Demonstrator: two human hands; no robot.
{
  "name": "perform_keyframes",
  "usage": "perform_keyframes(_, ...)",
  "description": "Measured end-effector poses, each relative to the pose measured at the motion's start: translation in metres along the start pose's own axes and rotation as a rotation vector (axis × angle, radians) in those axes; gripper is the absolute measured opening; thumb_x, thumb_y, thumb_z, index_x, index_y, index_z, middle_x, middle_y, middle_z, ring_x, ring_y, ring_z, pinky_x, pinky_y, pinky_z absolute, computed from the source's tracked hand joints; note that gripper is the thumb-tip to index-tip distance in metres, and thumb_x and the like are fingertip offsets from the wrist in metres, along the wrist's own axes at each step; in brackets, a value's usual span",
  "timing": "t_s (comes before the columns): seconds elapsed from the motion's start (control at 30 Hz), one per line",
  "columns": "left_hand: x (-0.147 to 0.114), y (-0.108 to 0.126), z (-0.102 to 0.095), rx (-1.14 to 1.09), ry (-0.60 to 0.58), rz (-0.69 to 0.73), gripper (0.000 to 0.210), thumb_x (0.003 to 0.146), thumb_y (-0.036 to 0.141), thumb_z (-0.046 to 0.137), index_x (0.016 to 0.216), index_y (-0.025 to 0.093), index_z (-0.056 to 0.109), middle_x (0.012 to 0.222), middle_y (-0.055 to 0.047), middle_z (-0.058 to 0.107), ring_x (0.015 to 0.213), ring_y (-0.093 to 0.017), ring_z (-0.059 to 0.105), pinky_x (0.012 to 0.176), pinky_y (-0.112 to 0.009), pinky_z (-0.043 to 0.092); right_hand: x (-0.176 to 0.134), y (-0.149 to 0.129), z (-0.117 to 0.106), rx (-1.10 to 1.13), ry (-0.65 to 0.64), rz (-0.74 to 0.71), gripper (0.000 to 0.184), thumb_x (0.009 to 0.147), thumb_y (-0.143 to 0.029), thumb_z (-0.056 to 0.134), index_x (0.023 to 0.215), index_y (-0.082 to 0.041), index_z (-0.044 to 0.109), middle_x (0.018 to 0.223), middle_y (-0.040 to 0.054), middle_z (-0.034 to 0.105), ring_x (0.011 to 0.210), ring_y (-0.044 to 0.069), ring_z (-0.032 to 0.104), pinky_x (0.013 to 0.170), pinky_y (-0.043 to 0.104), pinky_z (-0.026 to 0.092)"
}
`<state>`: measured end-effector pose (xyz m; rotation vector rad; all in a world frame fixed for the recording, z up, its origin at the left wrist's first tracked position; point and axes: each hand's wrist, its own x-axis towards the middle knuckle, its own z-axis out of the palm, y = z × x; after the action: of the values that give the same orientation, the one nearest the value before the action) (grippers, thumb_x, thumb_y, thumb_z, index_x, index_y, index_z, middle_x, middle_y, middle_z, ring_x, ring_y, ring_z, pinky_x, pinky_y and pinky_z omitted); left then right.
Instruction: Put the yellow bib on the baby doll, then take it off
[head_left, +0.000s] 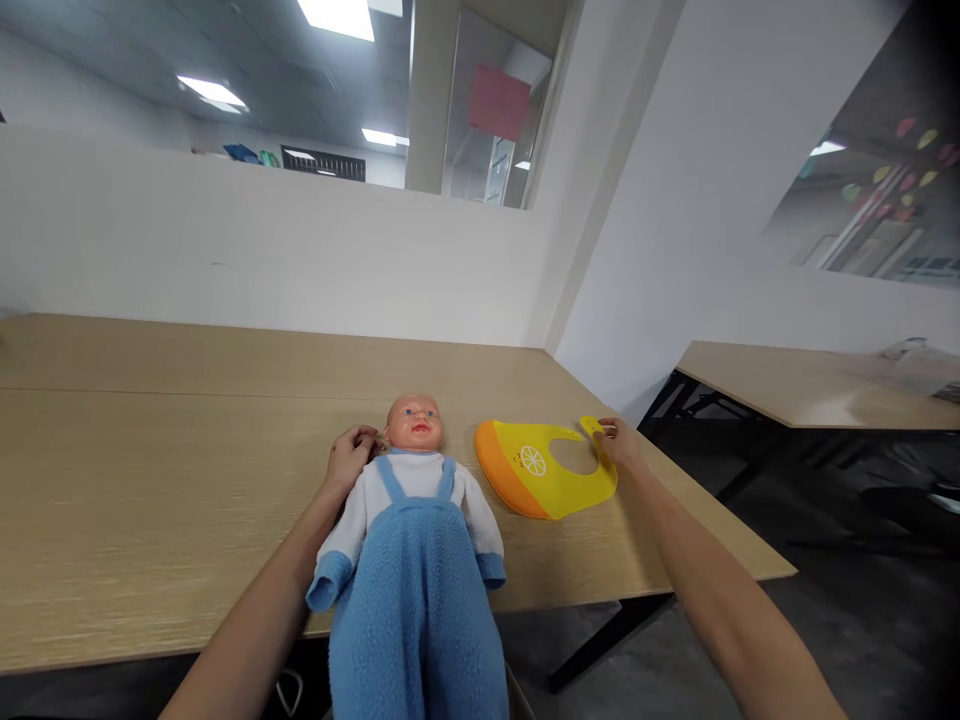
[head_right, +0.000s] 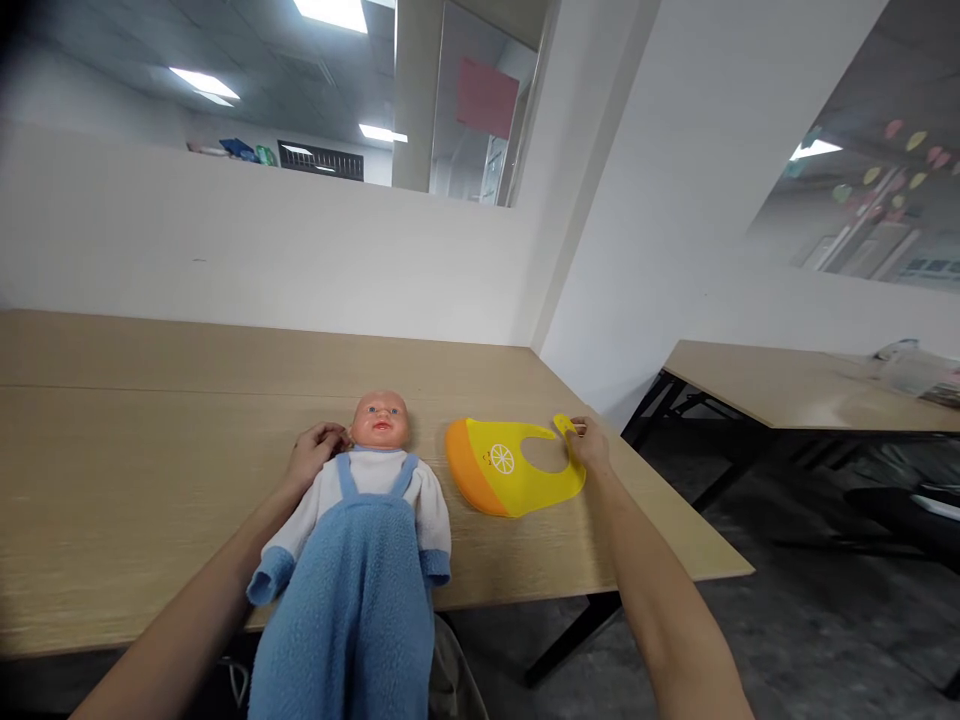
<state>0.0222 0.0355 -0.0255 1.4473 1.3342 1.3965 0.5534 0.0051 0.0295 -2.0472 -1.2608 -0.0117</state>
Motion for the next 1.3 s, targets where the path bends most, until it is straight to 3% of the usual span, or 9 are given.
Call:
perform_keyframes(0.27,-0.004,0.005,-0.001,-0.024,-0.002,0.007,0.024,0.067,0.034,0.053,0.081,0.018,0.064,0.071,-0.006,0.071,0.070,-0.021,0.066,0.067,-0.031,0.049,-0.027,0.016,0.000,-0.103,-0.042,0.046,0.030,0.077,-0.024,0.056,0.105,-0.015,0.064,0.102,0.0130,0.070,0.095,0.025,0.065,0.083,0.035,0.050)
perform_keyframes(0.57,-0.022,0.012,-0.011,0.079,-0.020,-0.002,0.028,0.067,0.037,0.055,0.083,0.017,0.068,0.088,-0.010,0.073,0.084,-0.025,0.066,0.081,-0.036,0.050,-0.074,-0.001,-0.009,-0.134,-0.116,-0.067,0.028,0.084,-0.031,0.051,0.101,-0.017,0.068,0.112,0.0114,0.067,0.107,0.026,0.062,0.096,0.035,0.046)
perform_keyframes(0.8,-0.081,0.042,-0.036,-0.013,-0.170,-0.040,0.046,0.070,0.049,0.065,0.106,0.021,0.070,0.120,-0.009,0.067,0.113,-0.027,0.060,0.097,-0.037,0.045,-0.099,-0.013,-0.011,-0.225,-0.096,-0.121,0.029,0.086,-0.029,0.050,0.103,-0.015,0.069,0.119,0.0148,0.062,0.115,0.027,0.058,0.103,0.034,0.041)
perform_keyframes(1.0,-0.142,0.039,-0.073,-0.033,-0.224,-0.053,0.044,0.077,0.051,0.062,0.112,0.026,0.070,0.143,-0.008,0.049,0.134,-0.029,0.041,0.111,-0.042,0.032,-0.096,-0.011,-0.011,-0.165,-0.112,-0.090,0.028,0.084,-0.029,0.050,0.099,-0.014,0.069,0.116,0.0133,0.064,0.108,0.028,0.060,0.098,0.037,0.044)
perform_keyframes(1.1,-0.159,0.036,-0.088,-0.075,-0.285,-0.005,0.037,0.079,0.046,0.062,0.110,0.028,0.071,0.145,-0.007,0.046,0.137,-0.030,0.037,0.112,-0.043,0.030,-0.095,-0.011,-0.011,-0.142,-0.107,-0.065,0.028,0.083,-0.029,0.050,0.097,-0.013,0.068,0.115,0.0141,0.064,0.108,0.029,0.060,0.097,0.037,0.044)
perform_keyframes(1.2,-0.167,0.039,-0.094,-0.109,-0.342,0.064,0.040,0.071,0.040,0.071,0.110,0.030,0.071,0.143,-0.009,0.047,0.136,-0.033,0.038,0.109,-0.046,0.034,-0.096,-0.012,-0.012,-0.122,-0.104,-0.041,0.030,0.083,-0.030,0.050,0.099,-0.012,0.068,0.113,0.0158,0.066,0.106,0.029,0.061,0.095,0.038,0.045)
perform_keyframes(1.3,-0.169,0.039,-0.092,-0.139,-0.304,0.121,0.036,0.070,0.035,0.072,0.105,0.028,0.072,0.133,-0.013,0.052,0.130,-0.034,0.044,0.105,-0.045,0.040,-0.097,-0.014,-0.014,-0.108,-0.107,-0.008,0.031,0.082,-0.031,0.050,0.100,-0.013,0.068,0.111,0.0166,0.067,0.104,0.029,0.061,0.093,0.038,0.046)
